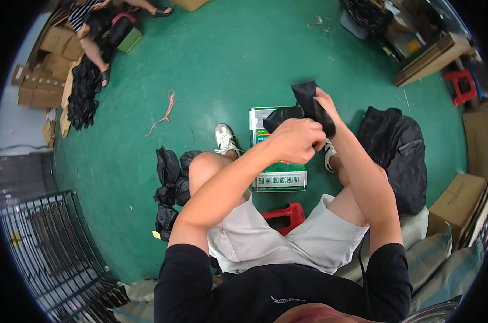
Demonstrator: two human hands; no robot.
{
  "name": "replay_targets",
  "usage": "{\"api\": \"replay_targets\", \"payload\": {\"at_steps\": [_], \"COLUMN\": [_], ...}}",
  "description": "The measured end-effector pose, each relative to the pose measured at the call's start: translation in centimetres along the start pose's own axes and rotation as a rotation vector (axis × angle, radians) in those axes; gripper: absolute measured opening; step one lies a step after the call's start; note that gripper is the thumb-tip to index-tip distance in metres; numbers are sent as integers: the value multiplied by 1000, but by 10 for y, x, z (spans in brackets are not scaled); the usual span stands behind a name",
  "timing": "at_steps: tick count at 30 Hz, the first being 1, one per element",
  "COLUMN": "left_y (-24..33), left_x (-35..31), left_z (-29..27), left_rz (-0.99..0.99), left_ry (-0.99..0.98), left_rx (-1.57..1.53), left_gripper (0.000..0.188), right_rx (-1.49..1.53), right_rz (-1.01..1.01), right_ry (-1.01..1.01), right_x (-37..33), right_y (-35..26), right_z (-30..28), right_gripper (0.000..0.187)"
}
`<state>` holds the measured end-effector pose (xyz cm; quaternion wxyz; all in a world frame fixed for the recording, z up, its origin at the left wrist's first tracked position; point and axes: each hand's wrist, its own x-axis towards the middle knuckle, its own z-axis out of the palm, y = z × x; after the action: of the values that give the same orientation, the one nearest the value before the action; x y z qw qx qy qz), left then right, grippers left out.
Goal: Sorting and inspecting black fabric covers or bags in a warehouse environment.
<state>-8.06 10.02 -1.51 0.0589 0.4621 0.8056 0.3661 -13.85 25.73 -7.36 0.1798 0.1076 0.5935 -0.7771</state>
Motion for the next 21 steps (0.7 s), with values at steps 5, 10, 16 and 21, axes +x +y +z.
{"api": "replay_targets", "payload": {"at_steps": [5, 10, 16, 21], "left_y": [-40, -65, -72, -82], "left_x": [19, 25, 13, 4], "left_z": [-2, -16, -9, -7], "left_rz": [-383, -795, -853, -771], "left_ry": [555, 740, 611, 654], "left_rx": [-800, -1462, -1077, -1071], "left_gripper": [9, 58, 18, 15], "right_rx": [-107, -901, -1206, -1031], "right_rz": [-453, -701, -344, -313], "right_ry": [287, -21, -384, -408], "right_x": [-5, -33, -39, -31], "right_y": [-28, -29, -11, -14], "right_z": [10, 30, 44, 25], "right_gripper": [29, 24, 38, 35]}}
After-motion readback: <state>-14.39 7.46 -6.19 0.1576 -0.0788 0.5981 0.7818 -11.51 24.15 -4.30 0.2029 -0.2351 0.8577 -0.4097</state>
